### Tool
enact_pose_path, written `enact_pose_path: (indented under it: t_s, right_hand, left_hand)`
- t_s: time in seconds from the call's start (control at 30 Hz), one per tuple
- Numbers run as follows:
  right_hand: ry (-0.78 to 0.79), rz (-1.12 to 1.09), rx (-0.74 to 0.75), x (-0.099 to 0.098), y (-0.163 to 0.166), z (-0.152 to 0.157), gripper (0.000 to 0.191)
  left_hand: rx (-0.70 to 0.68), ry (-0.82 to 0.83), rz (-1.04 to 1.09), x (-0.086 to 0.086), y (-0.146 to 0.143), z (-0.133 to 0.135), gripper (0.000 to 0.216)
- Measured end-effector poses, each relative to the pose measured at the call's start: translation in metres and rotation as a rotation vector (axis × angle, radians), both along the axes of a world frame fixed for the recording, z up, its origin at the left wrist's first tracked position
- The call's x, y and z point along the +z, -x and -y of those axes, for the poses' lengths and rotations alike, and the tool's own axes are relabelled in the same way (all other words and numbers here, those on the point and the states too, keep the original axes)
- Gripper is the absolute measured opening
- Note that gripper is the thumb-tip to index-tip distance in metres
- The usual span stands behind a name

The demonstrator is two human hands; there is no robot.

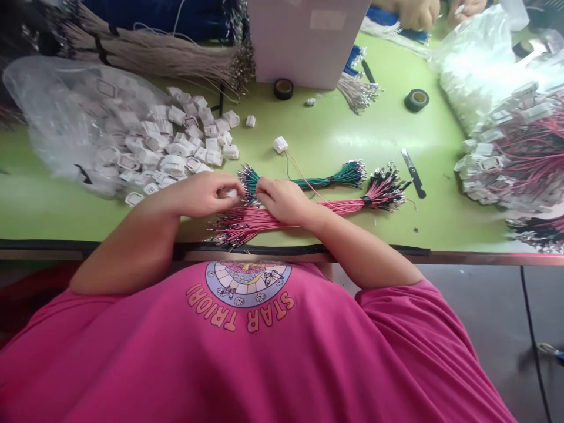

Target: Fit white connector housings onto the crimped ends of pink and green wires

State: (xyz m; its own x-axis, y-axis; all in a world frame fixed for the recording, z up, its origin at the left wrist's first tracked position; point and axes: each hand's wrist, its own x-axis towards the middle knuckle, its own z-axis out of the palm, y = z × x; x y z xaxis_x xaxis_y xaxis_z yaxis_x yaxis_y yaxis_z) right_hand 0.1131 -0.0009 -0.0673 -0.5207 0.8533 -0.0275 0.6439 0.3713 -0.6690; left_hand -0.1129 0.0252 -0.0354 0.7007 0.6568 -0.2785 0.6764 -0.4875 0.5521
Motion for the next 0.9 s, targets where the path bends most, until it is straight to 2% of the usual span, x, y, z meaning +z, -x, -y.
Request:
enact_pose_path:
  t_s: [0.13, 0.2, 0.27, 0.33, 0.47, 0.57, 0.7, 0.8, 0.9]
  right_hand:
    - [0.171, -0.419, -0.148, -0.021, -0.01, -0.005, 0.013]
    - [0.207, -0.524, -0.186, -0.028, -0.013, -0.007, 0.015]
    - [0.171, -0.53, -0.186, -0.028, -0.012, -0.006, 0.017]
    - [0.114, -0.502, -0.17, -0.024, -0.005, -0.002, 0.017]
    - [0.067, -0.425, -0.002, -0.013, 0.017, 0.005, 0.014]
    - [0.067, -0.387, 0.036, -0.011, 0.028, 0.004, 0.014]
    - [0.126, -0.467, 0.042, -0.01, 0.023, 0.002, 0.022]
    - [0.132, -0.537, -0.011, -0.007, 0.012, 0.003, 0.027]
    - [0.038, -0.452, -0.176, 0.0, 0.001, 0.005, 0.024]
  left_hand:
    - [-0.208, -0.043, -0.016, 0.003, -0.01, 0.018, 0.02]
    - [-0.23, -0.065, -0.093, -0.004, -0.02, 0.028, 0.033]
    - [-0.232, -0.103, -0.164, -0.014, -0.029, 0.034, 0.043]
    - [-0.231, -0.111, -0.187, -0.025, -0.034, 0.036, 0.036]
    - [-0.183, -0.035, -0.098, -0.037, -0.033, 0.032, 0.032]
    - [-0.158, 0.028, -0.051, -0.035, -0.028, 0.027, 0.033]
    - [-0.193, 0.18, 0.005, -0.019, -0.018, 0.02, 0.025]
    - [-0.079, 0.183, 0.129, -0.007, -0.007, 0.012, 0.032]
    - [0.174, 0.194, 0.283, -0.005, -0.003, 0.006, 0.028]
